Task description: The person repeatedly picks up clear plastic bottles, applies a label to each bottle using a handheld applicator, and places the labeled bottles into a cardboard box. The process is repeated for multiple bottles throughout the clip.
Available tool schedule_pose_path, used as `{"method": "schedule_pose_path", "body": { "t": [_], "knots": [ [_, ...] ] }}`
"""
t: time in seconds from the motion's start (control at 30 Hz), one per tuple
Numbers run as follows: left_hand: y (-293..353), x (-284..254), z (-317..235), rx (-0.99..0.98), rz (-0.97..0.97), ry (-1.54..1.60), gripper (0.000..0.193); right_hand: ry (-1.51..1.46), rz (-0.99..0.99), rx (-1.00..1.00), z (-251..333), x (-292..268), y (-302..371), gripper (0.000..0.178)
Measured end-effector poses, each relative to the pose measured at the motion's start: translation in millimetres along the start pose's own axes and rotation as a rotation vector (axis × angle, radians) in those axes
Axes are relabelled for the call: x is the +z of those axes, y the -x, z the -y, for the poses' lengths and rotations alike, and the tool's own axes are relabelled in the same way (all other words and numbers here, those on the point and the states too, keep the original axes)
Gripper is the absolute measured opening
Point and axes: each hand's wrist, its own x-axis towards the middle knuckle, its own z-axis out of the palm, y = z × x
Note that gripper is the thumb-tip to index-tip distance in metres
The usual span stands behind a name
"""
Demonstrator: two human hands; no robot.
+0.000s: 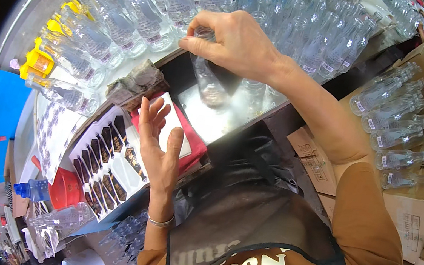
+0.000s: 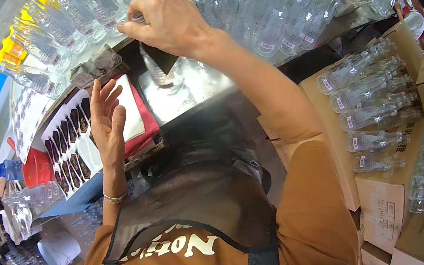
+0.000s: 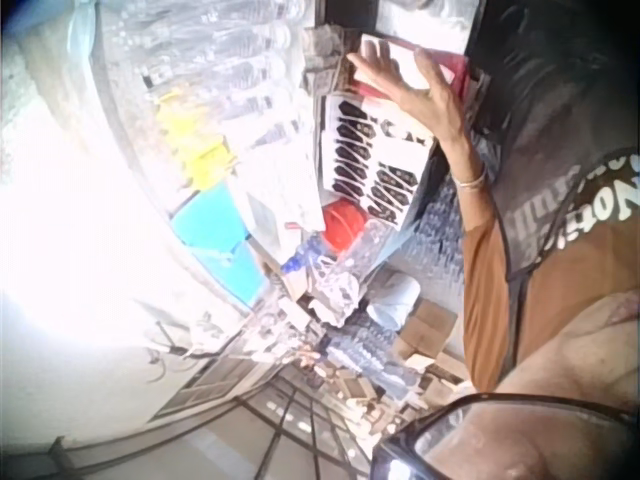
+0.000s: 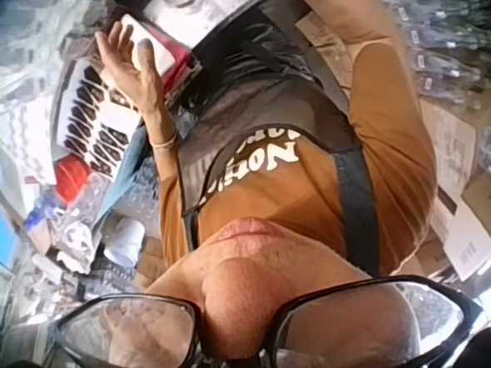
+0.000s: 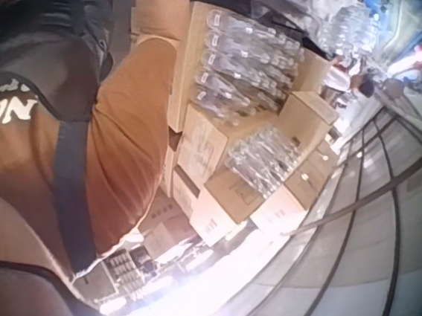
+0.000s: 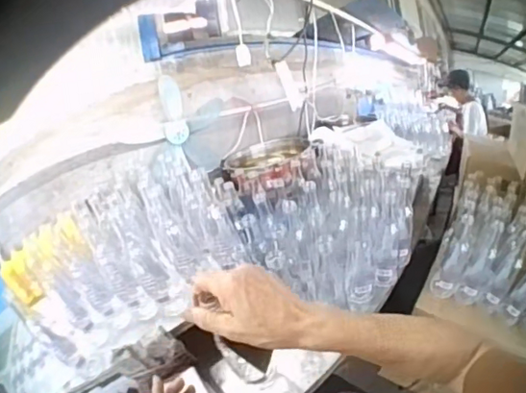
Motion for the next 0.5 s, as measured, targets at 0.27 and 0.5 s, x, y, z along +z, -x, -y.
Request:
{"method": "schedule_pose_path", "body": {
  "t": [0.27,0.5],
  "knots": [
    [-7,14,13,-0.066,0.054,0.030,0.074,0.172,0.005,0.037,-43,15,9,0.040],
    [-12,23,11,-0.047,0.131,0.091,0.064,0.103,-0.099,0.049,-18,-12,37,0.054]
  ]
}}
